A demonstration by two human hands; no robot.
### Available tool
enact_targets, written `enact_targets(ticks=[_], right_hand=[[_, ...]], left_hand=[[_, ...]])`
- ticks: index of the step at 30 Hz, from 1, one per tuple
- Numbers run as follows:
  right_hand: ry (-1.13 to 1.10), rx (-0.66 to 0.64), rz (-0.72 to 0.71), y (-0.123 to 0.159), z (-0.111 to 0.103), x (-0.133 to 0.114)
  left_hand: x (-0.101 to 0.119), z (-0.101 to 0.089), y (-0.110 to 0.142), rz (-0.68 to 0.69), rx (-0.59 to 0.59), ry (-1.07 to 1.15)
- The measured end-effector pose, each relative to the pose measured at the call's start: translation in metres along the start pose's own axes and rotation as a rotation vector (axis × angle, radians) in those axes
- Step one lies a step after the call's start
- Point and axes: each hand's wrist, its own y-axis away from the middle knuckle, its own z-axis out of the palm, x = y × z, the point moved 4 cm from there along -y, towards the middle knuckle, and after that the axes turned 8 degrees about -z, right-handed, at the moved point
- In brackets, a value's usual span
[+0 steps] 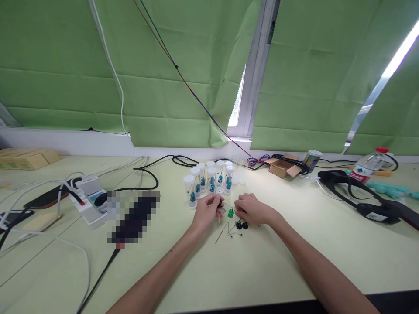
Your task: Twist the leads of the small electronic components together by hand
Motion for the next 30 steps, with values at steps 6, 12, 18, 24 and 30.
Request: enact_targets(ticks=[6, 12, 18, 24, 30], right_hand=[[0.078, -0.046, 0.001, -0.0004, 0.0005, -0.0063], [0.129, -0.073, 0.010, -0.0002, 0.0006, -0.0072], [0.126, -0.072, 0.032, -0.0018, 0.0029, -0.0053], [0.045, -0.062, 0.034, 0.0006, -0.0007, -0.0041], [-0.003, -0.055, 0.022, 0.0039, -0.0039, -0.0051]], left_hand=[[-0.0016, 0.0001, -0.0004, 0.000, 0.002, -0.017], [-0.0022, 0.0001, -0.0014, -0.009, 0.005, -0.031], [-0.0015, 0.0008, -0.0015, -0.015, 0.002, -0.034], [-0.0012, 0.0018, -0.0006, -0.017, -0.006, -0.026], [-0.0025, 0.0010, -0.0018, -0.006, 0.003, -0.032]])
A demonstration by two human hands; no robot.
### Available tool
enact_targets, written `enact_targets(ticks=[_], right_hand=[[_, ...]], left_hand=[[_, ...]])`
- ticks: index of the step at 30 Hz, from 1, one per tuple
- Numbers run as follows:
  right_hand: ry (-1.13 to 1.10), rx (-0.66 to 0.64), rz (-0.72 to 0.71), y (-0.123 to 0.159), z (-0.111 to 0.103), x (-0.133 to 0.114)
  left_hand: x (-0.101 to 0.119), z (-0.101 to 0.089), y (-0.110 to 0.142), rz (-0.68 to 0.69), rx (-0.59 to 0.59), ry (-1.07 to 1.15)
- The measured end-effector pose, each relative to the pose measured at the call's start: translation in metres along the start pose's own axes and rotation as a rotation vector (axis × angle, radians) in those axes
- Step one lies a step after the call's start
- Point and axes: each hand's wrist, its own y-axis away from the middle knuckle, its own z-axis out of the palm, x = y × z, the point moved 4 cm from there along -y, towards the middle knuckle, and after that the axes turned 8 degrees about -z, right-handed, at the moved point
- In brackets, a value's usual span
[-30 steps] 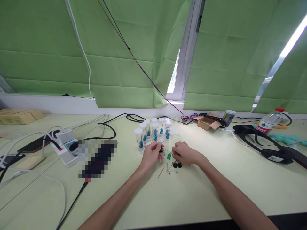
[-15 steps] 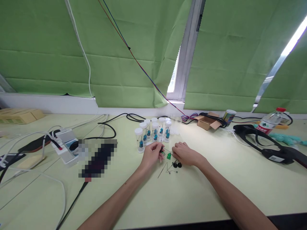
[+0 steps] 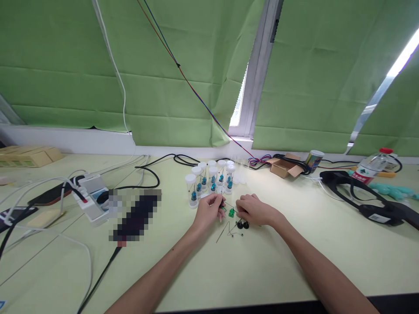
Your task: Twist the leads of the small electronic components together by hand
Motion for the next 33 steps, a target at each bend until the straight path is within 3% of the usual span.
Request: enact_targets(ticks=[20, 33], right_hand=[[0.064, -0.002, -0.012, -0.003, 0.002, 0.000], [-0.216, 0.311, -0.048, -0.008, -0.015, -0.020]], left_hand=[[0.000, 0.002, 0.002, -0.024, -0.019, -0.032], [-0.004, 0.003, 0.001, -0.059, -0.067, 0.021]])
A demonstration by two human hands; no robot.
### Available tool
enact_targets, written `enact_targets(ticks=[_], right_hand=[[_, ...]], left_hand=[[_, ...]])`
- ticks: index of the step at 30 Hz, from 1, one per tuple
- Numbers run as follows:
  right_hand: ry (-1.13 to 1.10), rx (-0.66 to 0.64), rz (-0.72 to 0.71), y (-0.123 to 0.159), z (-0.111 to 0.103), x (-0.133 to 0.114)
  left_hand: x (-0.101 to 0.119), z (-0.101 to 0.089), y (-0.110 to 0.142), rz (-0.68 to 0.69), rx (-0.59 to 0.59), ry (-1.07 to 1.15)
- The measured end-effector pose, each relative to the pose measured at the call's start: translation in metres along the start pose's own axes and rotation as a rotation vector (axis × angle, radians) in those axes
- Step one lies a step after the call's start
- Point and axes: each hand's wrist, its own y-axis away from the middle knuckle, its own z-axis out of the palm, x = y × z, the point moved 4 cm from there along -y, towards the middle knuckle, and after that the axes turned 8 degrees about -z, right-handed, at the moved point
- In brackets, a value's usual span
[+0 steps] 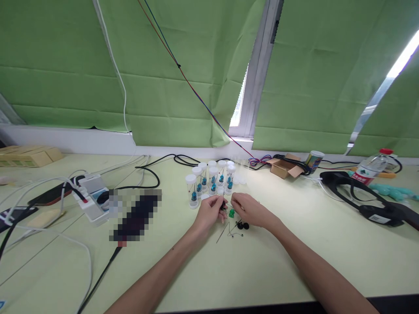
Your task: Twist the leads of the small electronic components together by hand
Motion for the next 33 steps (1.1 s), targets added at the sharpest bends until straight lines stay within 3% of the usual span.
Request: enact_targets(ticks=[7, 33], right_hand=[[-0.079, 0.069, 0.011, 0.0003, -0.0015, -0.0006], [-0.144, 0.062, -0.009, -0.0004, 0.0038, -0.0032]], left_hand=[[-0.0027, -0.0003, -0.0011, -0.003, -0.030, 0.024], [-0.0007, 0.0036, 0.0024, -0.037, -0.057, 0.052]])
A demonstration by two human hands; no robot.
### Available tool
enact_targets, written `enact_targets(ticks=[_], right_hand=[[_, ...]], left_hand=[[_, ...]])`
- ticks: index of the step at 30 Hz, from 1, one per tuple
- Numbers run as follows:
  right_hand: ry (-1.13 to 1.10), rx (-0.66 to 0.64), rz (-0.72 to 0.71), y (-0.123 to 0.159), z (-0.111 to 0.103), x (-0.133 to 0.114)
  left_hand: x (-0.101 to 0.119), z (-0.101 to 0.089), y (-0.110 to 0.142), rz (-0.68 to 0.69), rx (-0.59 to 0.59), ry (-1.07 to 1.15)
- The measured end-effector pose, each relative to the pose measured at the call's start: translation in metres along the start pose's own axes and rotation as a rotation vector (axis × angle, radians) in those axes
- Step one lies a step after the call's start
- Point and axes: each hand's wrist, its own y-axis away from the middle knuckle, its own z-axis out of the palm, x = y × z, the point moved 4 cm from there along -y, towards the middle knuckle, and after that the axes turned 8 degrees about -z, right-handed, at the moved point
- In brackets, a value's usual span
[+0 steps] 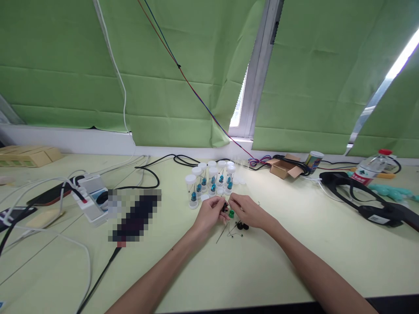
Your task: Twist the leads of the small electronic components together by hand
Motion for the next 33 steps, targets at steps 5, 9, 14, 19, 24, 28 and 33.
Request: enact_targets(ticks=[5, 9, 14, 19, 24, 28, 33], right_hand=[[-0.021, -0.001, 0.015, 0.0002, 0.0006, -0.0034], [-0.028, 0.004, 0.002, -0.0001, 0.0030, -0.0030], [-0.028, 0.010, -0.006, 0.0003, 0.0053, -0.0010], [-0.041, 0.010, -0.016, 0.0002, 0.0051, -0.0029], [-0.026, 0.025, -0.028, 0.0003, 0.0055, -0.0039], [-0.004, 0.033, -0.037, 0.0005, 0.0066, -0.0034], [0.000, 0.039, -0.051, 0.0004, 0.0081, -0.0033]], left_hand=[[0.0004, 0.0001, 0.0005, -0.019, 0.008, -0.008], [-0.0014, 0.0010, 0.0004, -0.020, -0.001, -0.020], [-0.0060, 0.0023, -0.0012, 0.001, -0.023, -0.019], [-0.0047, 0.0040, 0.0010, 0.009, -0.021, -0.027], [-0.0048, 0.0047, 0.0022, 0.005, -0.026, -0.021], [-0.0062, 0.0058, 0.0015, 0.013, -0.034, 0.003], [-0.0073, 0.0068, 0.0017, -0.007, -0.035, 0.023]])
